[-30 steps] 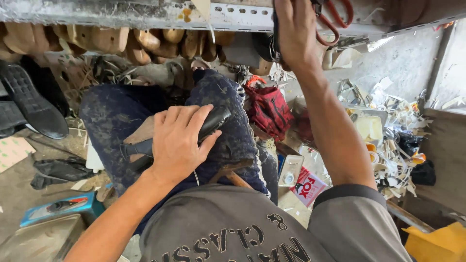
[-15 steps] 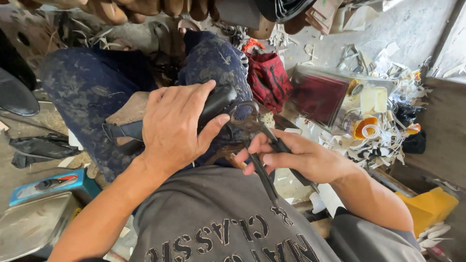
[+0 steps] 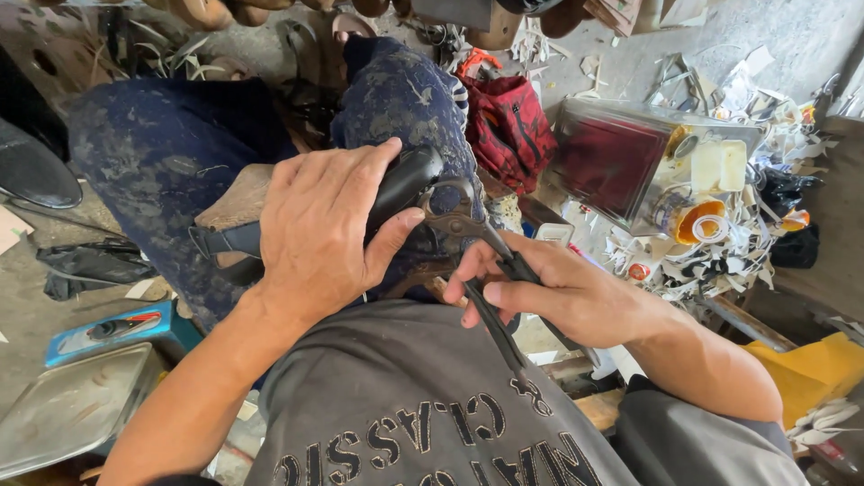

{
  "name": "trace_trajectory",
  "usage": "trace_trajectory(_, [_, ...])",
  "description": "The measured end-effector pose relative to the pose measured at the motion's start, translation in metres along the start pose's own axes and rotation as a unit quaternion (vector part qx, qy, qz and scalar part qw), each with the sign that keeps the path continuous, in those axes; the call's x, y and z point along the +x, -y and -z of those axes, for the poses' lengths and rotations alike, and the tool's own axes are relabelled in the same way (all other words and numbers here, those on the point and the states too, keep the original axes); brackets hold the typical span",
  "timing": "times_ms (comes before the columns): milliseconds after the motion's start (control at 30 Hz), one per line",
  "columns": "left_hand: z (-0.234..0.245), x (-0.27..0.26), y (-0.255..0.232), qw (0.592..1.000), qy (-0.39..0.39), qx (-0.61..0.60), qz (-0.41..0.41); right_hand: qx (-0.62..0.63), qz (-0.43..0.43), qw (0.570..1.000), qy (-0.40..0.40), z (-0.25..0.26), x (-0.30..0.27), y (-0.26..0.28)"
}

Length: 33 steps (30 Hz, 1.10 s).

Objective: The person is lasting a shoe, using pliers to pull the leather upper over the last and a knife to trim excess material.

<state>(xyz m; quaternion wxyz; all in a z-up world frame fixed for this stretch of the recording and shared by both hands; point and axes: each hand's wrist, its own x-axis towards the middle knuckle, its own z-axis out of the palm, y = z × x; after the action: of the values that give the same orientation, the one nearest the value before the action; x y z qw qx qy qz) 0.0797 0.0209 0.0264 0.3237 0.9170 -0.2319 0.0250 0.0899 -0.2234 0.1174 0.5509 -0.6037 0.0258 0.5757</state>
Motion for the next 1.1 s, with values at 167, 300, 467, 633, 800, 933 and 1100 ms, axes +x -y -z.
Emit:
trace_trajectory(167, [-0.003, 0.000, -0.002, 1.000, 0.003, 0.015, 0.001, -0.018, -0.025, 0.999, -0.036, -0.004, -0.002, -0.002])
trace_trajectory(300, [-0.005, 0.000, -0.007, 0.999, -0.003, 0.044, 0.002, -0.042, -0.066, 0.995, -0.062, -0.004, -0.004, -0.001])
trace_trajectory(467, [-0.010, 0.001, -0.012, 0.998, -0.002, 0.056, 0.008, -0.110, -0.104, 0.986, -0.073, -0.005, -0.004, 0.015])
trace_trajectory(633, [-0.011, -0.001, -0.011, 0.997, -0.007, 0.073, 0.013, -0.161, -0.117, 0.979, -0.049, -0.009, 0.004, 0.019])
trace_trajectory(800, [-0.008, 0.001, -0.005, 0.999, -0.007, 0.036, 0.028, -0.097, 0.025, 0.993, -0.061, -0.006, 0.014, 0.007])
trace_trajectory(933, [-0.007, 0.001, 0.004, 1.000, -0.006, 0.009, 0.026, -0.024, 0.091, 0.994, -0.060, -0.010, 0.024, -0.019])
trace_trajectory(1100, [-0.003, 0.005, 0.009, 0.999, 0.004, -0.026, 0.027, -0.115, 0.087, 0.982, -0.123, -0.018, 0.025, -0.031])
